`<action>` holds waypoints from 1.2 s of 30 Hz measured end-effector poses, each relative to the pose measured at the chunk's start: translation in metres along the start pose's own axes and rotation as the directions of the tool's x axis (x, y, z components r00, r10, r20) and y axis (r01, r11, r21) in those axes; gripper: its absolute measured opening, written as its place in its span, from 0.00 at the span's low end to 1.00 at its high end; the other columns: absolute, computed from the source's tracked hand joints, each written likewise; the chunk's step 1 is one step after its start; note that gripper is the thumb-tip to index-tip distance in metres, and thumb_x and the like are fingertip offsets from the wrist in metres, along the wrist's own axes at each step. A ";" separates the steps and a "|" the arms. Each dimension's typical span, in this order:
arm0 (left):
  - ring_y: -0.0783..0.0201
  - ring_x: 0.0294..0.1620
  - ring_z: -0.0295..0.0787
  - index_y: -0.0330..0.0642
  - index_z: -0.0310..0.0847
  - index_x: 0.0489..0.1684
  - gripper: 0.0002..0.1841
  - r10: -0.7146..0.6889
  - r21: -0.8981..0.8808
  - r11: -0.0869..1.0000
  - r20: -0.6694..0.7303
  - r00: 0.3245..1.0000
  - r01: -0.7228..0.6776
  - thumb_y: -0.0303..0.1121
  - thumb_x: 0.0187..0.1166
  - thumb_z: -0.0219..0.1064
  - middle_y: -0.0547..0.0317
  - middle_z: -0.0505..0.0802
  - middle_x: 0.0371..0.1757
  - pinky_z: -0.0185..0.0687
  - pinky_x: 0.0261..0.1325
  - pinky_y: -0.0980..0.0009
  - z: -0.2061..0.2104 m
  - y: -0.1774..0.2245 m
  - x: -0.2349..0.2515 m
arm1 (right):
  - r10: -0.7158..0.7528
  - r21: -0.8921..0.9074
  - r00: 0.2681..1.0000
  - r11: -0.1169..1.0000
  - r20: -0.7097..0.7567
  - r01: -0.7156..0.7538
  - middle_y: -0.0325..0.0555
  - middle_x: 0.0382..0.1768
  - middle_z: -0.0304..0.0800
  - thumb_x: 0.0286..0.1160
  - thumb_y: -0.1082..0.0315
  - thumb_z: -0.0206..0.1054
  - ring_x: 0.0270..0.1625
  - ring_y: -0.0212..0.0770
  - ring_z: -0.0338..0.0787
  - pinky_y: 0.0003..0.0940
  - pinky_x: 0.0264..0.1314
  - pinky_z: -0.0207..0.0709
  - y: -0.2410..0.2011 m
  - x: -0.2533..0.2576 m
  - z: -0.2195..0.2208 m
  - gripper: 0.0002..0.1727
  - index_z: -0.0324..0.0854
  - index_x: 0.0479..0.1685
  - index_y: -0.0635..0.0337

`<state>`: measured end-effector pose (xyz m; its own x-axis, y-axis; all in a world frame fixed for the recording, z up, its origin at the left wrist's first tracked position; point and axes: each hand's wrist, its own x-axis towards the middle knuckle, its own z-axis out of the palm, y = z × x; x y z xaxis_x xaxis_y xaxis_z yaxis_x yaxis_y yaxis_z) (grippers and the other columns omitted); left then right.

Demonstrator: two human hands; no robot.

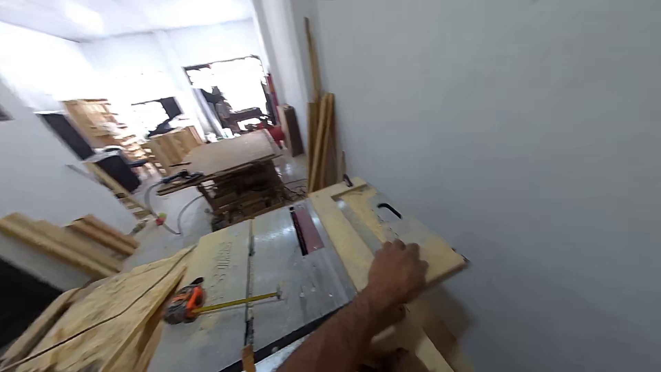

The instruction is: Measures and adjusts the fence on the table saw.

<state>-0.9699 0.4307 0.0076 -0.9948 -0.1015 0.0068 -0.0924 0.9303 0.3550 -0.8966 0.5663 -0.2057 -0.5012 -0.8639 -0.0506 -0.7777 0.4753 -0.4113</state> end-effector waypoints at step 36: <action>0.48 0.75 0.79 0.55 0.80 0.77 0.46 0.204 0.031 0.979 -0.116 0.972 -0.202 0.79 0.77 0.37 0.53 0.85 0.72 0.76 0.74 0.44 0.008 -0.010 -0.004 | 0.349 0.992 0.929 0.025 -0.124 0.123 0.40 0.16 0.79 0.76 0.59 0.63 0.15 0.32 0.78 0.28 0.18 0.74 0.097 0.043 -0.108 0.14 0.80 0.29 0.59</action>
<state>-0.9650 0.4247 -0.0035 -0.9810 0.0500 0.1874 0.1087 0.9420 0.3176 -1.0351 0.5934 -0.1493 -0.7843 -0.6155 -0.0780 0.2956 -0.2601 -0.9192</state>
